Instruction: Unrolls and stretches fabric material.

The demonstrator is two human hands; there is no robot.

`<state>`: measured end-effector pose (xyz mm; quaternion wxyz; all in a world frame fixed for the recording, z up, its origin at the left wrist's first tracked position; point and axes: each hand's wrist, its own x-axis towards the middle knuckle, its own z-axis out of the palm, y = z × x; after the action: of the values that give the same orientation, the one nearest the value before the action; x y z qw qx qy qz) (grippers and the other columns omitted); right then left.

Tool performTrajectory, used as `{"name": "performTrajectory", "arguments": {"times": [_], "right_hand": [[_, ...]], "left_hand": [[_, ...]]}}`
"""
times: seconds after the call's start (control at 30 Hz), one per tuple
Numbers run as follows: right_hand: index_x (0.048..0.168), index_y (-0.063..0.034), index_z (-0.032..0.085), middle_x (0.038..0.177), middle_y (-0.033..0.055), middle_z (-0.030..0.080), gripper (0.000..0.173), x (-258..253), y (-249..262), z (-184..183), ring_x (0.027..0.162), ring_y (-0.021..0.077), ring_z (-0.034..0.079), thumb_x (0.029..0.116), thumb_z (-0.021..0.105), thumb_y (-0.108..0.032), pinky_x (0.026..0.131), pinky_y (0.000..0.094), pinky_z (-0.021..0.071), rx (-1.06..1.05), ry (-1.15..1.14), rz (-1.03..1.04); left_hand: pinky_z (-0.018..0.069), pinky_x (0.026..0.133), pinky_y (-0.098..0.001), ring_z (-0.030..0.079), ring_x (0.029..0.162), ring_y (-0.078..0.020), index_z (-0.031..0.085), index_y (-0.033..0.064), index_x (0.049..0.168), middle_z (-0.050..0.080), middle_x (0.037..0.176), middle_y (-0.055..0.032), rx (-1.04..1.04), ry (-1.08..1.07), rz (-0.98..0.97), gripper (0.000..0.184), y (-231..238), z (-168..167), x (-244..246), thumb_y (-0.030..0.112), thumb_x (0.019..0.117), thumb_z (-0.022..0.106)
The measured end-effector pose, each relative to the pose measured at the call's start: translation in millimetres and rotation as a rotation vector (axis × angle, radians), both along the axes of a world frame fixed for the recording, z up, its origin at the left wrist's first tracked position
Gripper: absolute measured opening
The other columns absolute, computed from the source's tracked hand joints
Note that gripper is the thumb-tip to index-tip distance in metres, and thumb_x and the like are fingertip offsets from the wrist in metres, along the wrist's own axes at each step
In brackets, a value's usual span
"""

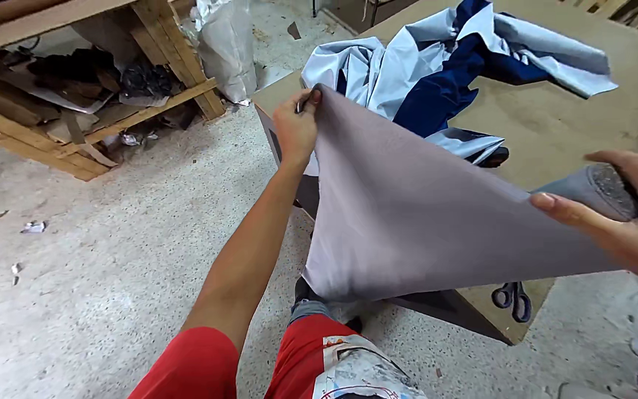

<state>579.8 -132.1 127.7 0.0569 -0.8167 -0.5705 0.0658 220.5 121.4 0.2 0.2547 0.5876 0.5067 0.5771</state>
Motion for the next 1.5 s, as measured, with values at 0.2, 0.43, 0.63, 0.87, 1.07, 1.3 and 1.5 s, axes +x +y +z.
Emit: {"name": "performTrajectory", "arguments": {"times": [0.2, 0.43, 0.63, 0.87, 1.07, 1.3, 1.5], "right_hand": [[0.134, -0.0071, 0.06, 0.115, 0.0244, 0.065, 0.094, -13, 17, -8, 0.102, 0.0456, 0.064, 0.0853, 0.042, -0.086, 0.079, 0.0706, 0.0487, 0.157, -0.041, 0.129], [0.128, -0.0208, 0.07, 0.132, -0.0029, 0.065, 0.054, 9, 32, 22, 0.126, 0.0171, 0.058, 0.1028, 0.04, -0.058, 0.107, 0.0432, 0.0487, 0.072, 0.375, 0.698], [0.106, -0.0222, 0.07, 0.124, 0.0015, 0.065, 0.062, -51, -4, -9, 0.119, 0.0301, 0.058, 0.0754, 0.066, -0.076, 0.078, 0.0575, 0.0494, 0.336, -0.134, 0.371], [0.106, -0.0335, 0.072, 0.146, -0.0076, 0.056, 0.055, -37, -53, 1, 0.148, 0.027, 0.036, 0.0678, 0.076, -0.073, 0.106, 0.0584, 0.0422, 0.289, -0.003, 0.665], [0.077, -0.023, 0.075, 0.139, 0.0012, 0.063, 0.027, -30, -92, 0, 0.147, 0.0382, 0.039, 0.0918, 0.068, -0.045, 0.113, 0.0749, 0.0296, 0.321, -0.087, 0.761], [0.083, -0.015, 0.076, 0.099, -0.0054, 0.075, 0.022, -26, -114, -4, 0.13, 0.0265, 0.059, 0.0974, 0.065, -0.028, 0.12, 0.0653, 0.0311, 0.514, 0.09, 0.733], [0.106, -0.0165, 0.078, 0.132, 0.0034, 0.067, 0.035, -28, -108, 4, 0.133, 0.0237, 0.057, 0.0951, 0.068, -0.049, 0.116, 0.059, 0.042, 0.48, 0.172, 0.71]], "left_hand": [[0.0568, 0.093, -0.0313, 0.07, 0.098, -0.0076, 0.077, 0.0072, 0.104, 0.076, 0.1, -0.0023, 0.077, -0.061, -0.119, 0.018, 38, 13, -27, 0.022, 0.0994, 0.068], [0.0575, 0.088, -0.0273, 0.068, 0.091, -0.0022, 0.072, 0.0048, 0.104, 0.072, 0.096, 0.0039, 0.045, -0.107, -0.466, 0.01, 8, 15, -22, 0.01, 0.0972, 0.067], [0.0578, 0.086, -0.0254, 0.068, 0.087, -0.0018, 0.073, 0.0077, 0.101, 0.072, 0.092, 0.0062, -0.009, -0.216, -0.364, 0.007, -14, 21, -4, 0.013, 0.0962, 0.071], [0.06, 0.08, -0.0304, 0.069, 0.084, -0.0081, 0.072, 0.0084, 0.1, 0.072, 0.092, 0.0021, -0.005, -0.354, -0.489, 0.009, -84, 26, -2, 0.007, 0.0989, 0.063], [0.0598, 0.078, -0.0281, 0.069, 0.083, -0.0075, 0.072, 0.0119, 0.094, 0.073, 0.091, 0.0048, 0.119, -0.385, -0.43, 0.014, -142, 49, -10, 0.003, 0.0978, 0.062], [0.0591, 0.08, -0.0272, 0.069, 0.084, -0.0055, 0.073, 0.0092, 0.099, 0.073, 0.091, 0.0047, 0.117, -0.296, -0.442, 0.008, -166, 64, -11, 0.007, 0.0981, 0.066], [0.0584, 0.08, -0.0266, 0.067, 0.084, -0.0025, 0.071, 0.0127, 0.096, 0.071, 0.089, 0.0096, 0.111, -0.237, -0.306, 0.007, -147, 56, -18, 0.009, 0.0976, 0.066]]}}
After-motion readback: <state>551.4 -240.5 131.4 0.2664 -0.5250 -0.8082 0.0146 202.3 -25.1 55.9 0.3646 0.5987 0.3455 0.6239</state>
